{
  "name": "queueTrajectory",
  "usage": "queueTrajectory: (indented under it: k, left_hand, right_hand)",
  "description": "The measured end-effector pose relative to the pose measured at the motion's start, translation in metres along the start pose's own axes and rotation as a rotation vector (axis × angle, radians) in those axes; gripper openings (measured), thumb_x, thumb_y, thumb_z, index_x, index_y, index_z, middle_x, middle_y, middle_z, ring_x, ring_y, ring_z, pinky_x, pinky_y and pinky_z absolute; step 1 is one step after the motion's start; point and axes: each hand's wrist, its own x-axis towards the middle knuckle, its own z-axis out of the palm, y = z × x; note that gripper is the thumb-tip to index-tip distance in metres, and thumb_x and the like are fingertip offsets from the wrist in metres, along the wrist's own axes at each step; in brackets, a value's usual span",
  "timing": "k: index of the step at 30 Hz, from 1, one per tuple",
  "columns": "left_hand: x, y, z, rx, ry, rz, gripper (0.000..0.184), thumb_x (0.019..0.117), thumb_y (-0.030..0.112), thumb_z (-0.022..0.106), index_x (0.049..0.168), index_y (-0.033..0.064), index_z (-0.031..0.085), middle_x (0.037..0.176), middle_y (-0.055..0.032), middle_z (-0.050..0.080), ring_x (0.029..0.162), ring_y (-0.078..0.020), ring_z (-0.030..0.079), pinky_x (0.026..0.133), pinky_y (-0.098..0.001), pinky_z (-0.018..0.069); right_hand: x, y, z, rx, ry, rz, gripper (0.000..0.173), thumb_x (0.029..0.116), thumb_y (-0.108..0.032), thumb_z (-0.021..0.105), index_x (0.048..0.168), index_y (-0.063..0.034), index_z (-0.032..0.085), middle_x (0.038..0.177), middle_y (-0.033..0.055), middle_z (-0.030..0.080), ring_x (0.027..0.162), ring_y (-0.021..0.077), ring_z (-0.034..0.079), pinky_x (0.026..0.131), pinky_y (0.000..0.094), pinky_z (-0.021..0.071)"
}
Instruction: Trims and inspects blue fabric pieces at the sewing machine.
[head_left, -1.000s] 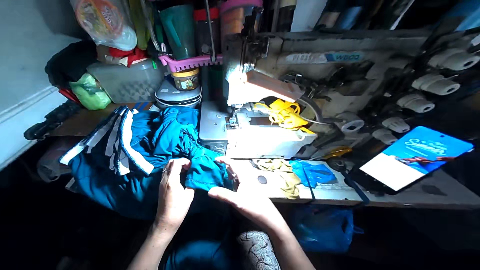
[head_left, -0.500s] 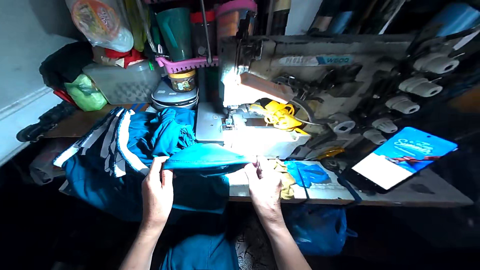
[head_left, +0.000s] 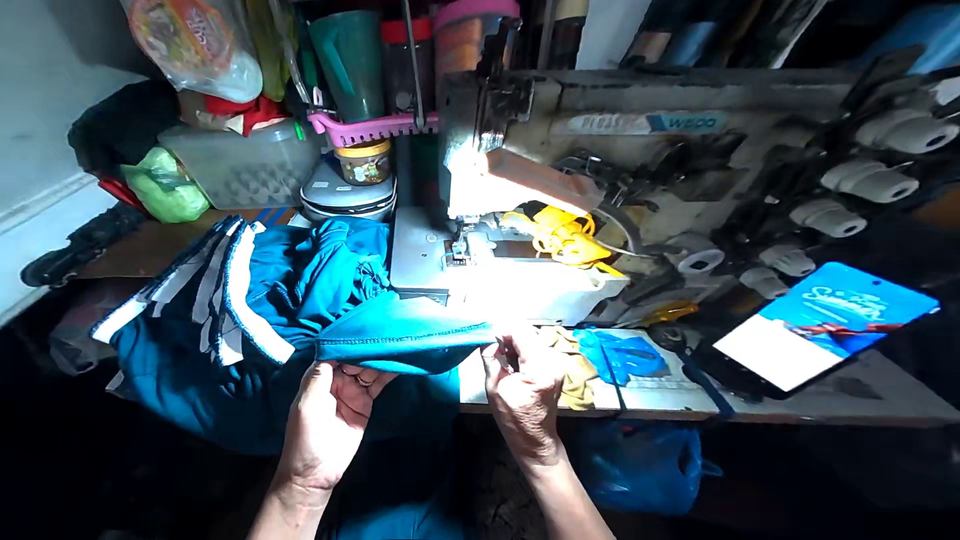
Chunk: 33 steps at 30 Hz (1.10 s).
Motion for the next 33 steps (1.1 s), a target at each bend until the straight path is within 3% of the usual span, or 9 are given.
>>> queueTrajectory:
  k: [6, 8, 12, 15, 19, 23, 26, 29, 33]
  left_hand:
    - [-0.003, -0.004, -0.006, -0.030, -0.113, -0.020, 0.048, 0.1097, 0.032, 0.029, 0.098, 0.0111, 0.070, 0.093, -0.0110, 0.076, 0.093, -0.0261, 0.075, 0.093, -0.0473, 0.0594]
    - [-0.007, -0.003, -0.015, 0.204, -0.299, -0.016, 0.034, 0.1046, 0.034, 0.050, 0.109, 0.0094, 0.073, 0.104, -0.0123, 0.076, 0.100, -0.0275, 0.074, 0.096, -0.0470, 0.0581]
    - [-0.011, 0.029, -0.026, 1.008, -0.787, -0.040, 0.033, 0.1083, 0.022, 0.049, 0.125, 0.0010, 0.070, 0.120, -0.0062, 0.073, 0.109, -0.0116, 0.070, 0.099, -0.0310, 0.0563]
    - [-0.012, 0.067, -0.030, 1.180, -0.610, 0.088, 0.025, 0.1061, 0.018, 0.054, 0.115, 0.0048, 0.073, 0.101, -0.0003, 0.075, 0.088, -0.0058, 0.073, 0.080, -0.0245, 0.0623]
    - [0.010, 0.125, -0.031, 1.434, -0.217, 0.534, 0.020, 0.1034, 0.012, 0.053, 0.110, 0.0106, 0.072, 0.090, 0.0041, 0.071, 0.068, -0.0025, 0.063, 0.061, -0.0194, 0.0548]
    - [0.052, 0.168, -0.032, 1.847, -0.288, 0.591, 0.038, 0.0960, -0.006, 0.051, 0.126, 0.0074, 0.070, 0.136, -0.0117, 0.062, 0.119, -0.0227, 0.063, 0.096, -0.0412, 0.0546]
    - [0.078, 0.184, -0.032, 2.035, -0.406, 0.393, 0.043, 0.0986, -0.004, 0.048, 0.131, 0.0144, 0.070, 0.150, -0.0115, 0.053, 0.139, -0.0293, 0.051, 0.109, -0.0527, 0.0457]
    - [0.088, 0.199, -0.023, 2.023, -0.521, 0.342, 0.034, 0.0972, -0.004, 0.053, 0.119, 0.0090, 0.075, 0.137, -0.0114, 0.064, 0.130, -0.0268, 0.059, 0.106, -0.0487, 0.0479]
    - [0.098, 0.212, -0.005, 2.086, -0.701, 0.150, 0.038, 0.0961, -0.002, 0.055, 0.128, 0.0096, 0.070, 0.133, -0.0091, 0.066, 0.104, -0.0208, 0.065, 0.088, -0.0391, 0.0510]
  right_hand:
    - [0.001, -0.001, 0.002, 0.045, -0.038, 0.096, 0.013, 0.0850, -0.008, 0.060, 0.077, 0.0001, 0.067, 0.062, 0.0004, 0.057, 0.057, -0.0029, 0.053, 0.057, 0.0102, 0.0446]
    - [0.005, -0.003, -0.003, -0.081, -0.113, 0.247, 0.017, 0.0890, -0.007, 0.058, 0.082, 0.0027, 0.069, 0.064, 0.0056, 0.060, 0.057, 0.0062, 0.057, 0.056, 0.0211, 0.0483]
    - [0.015, 0.009, -0.005, -0.040, -0.244, 0.565, 0.030, 0.1045, -0.020, 0.054, 0.106, 0.0069, 0.067, 0.079, 0.0107, 0.064, 0.067, 0.0149, 0.061, 0.064, 0.0369, 0.0540]
    - [0.019, -0.013, 0.001, 0.047, -0.292, 0.541, 0.029, 0.1029, -0.020, 0.054, 0.104, 0.0064, 0.067, 0.079, 0.0075, 0.063, 0.067, 0.0090, 0.057, 0.063, 0.0308, 0.0505]
    - [0.012, -0.056, 0.041, 0.338, -0.525, 0.011, 0.022, 0.0973, -0.022, 0.061, 0.111, -0.0084, 0.072, 0.095, -0.0011, 0.070, 0.079, 0.0011, 0.065, 0.070, 0.0192, 0.0565]
    - [0.012, -0.093, 0.095, 0.174, -0.828, -0.164, 0.051, 0.0860, -0.019, 0.078, 0.135, -0.0169, 0.065, 0.129, 0.0126, 0.062, 0.082, 0.0249, 0.071, 0.064, 0.0450, 0.0604]
    - [0.022, -0.096, 0.114, 0.245, -0.840, -0.054, 0.024, 0.0908, -0.020, 0.076, 0.114, -0.0136, 0.075, 0.117, 0.0096, 0.065, 0.091, 0.0219, 0.068, 0.074, 0.0423, 0.0597]
    - [0.034, -0.097, 0.107, 0.495, -0.817, 0.150, 0.016, 0.0955, -0.021, 0.069, 0.105, -0.0105, 0.075, 0.104, 0.0012, 0.066, 0.091, 0.0075, 0.064, 0.079, 0.0274, 0.0549]
    - [0.051, -0.101, 0.098, 0.491, -0.713, 0.288, 0.013, 0.1011, -0.024, 0.061, 0.096, -0.0136, 0.067, 0.063, -0.0016, 0.055, 0.046, 0.0080, 0.046, 0.043, 0.0258, 0.0399]
